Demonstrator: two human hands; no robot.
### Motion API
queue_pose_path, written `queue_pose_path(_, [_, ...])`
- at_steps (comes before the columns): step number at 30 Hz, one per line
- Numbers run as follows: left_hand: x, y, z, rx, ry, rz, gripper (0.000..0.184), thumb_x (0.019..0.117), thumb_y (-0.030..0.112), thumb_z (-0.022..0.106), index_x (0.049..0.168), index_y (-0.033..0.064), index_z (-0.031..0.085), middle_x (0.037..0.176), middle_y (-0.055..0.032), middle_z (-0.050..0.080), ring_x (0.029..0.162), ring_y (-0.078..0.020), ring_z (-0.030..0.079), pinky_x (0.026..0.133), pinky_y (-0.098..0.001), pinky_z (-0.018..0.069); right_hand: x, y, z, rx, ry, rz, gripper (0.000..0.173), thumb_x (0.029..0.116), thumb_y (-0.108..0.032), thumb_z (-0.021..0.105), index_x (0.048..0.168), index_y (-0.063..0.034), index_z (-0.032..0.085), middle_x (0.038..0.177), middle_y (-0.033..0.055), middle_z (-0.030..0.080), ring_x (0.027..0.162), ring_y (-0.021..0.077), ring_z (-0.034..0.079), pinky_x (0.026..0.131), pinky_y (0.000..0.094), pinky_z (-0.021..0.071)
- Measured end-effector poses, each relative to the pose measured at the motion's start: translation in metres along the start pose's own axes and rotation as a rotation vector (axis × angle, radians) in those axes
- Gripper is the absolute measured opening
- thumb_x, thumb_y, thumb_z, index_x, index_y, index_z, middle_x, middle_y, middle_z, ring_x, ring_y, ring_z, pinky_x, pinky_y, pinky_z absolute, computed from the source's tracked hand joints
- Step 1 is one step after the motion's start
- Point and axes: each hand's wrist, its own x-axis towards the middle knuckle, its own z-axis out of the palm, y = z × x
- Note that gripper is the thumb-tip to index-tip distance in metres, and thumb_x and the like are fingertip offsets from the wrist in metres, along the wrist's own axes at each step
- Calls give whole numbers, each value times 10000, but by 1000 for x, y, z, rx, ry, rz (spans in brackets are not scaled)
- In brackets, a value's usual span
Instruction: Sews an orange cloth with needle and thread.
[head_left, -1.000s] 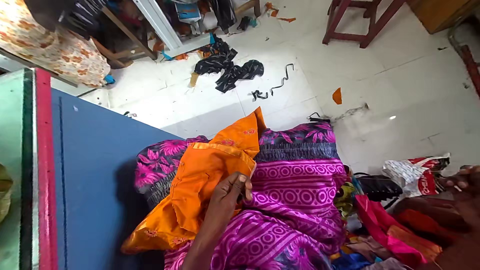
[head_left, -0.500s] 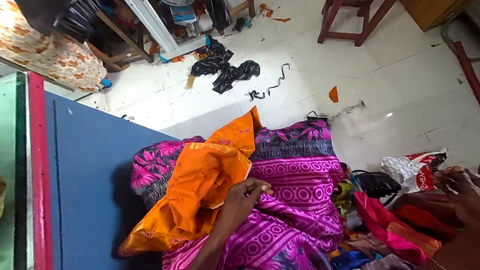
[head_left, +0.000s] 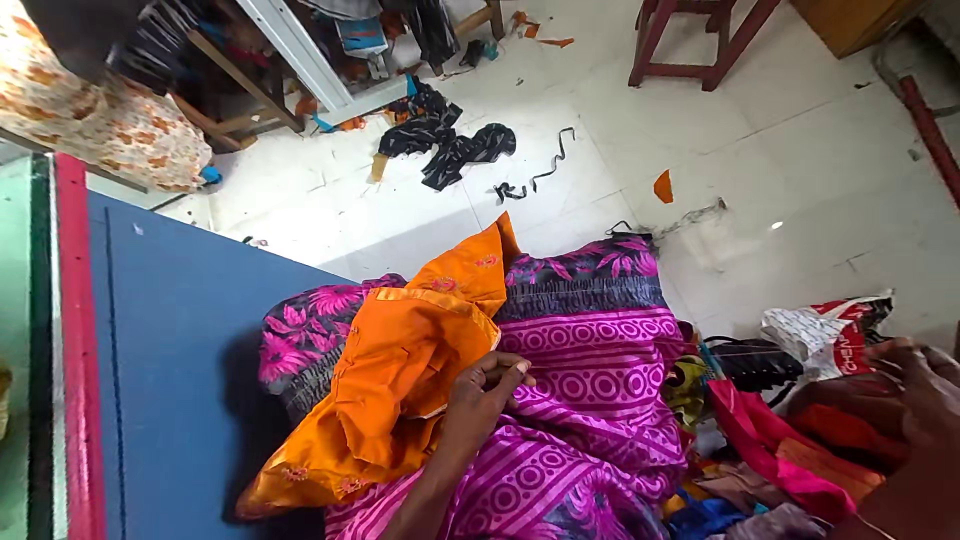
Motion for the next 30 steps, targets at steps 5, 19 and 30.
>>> queue_pose_path(5, [-1, -1, 2, -39, 44, 2, 119, 990, 9, 595, 1001, 53, 705, 766, 26, 694, 586, -16, 589, 559, -147, 483, 10, 15, -3, -18, 8, 8, 369, 1126, -237, 374, 1258, 82, 503, 979, 23, 518, 795, -21, 515, 736, 156, 433])
queue_pose_path(19, [1, -22, 8, 511, 174, 206, 117, 963, 254, 684, 999, 165, 751, 813, 77, 723, 547, -33, 584, 529, -254, 491, -8, 15, -10, 39, 66, -81, 333, 1121, -268, 386, 1175, 27, 532, 961, -36, 538, 797, -81, 551, 767, 119, 471])
queue_pose_path(30, [-1, -19, 9, 700, 148, 234, 147, 974, 226, 673, 1036, 121, 754, 892, 1, 740, 635, -141, 645, 603, -385, 534, 2, 30, -15, 54, 114, -110, 381, 1119, -308, 398, 1220, 33, 535, 972, -55, 562, 806, -115, 544, 775, 101, 453])
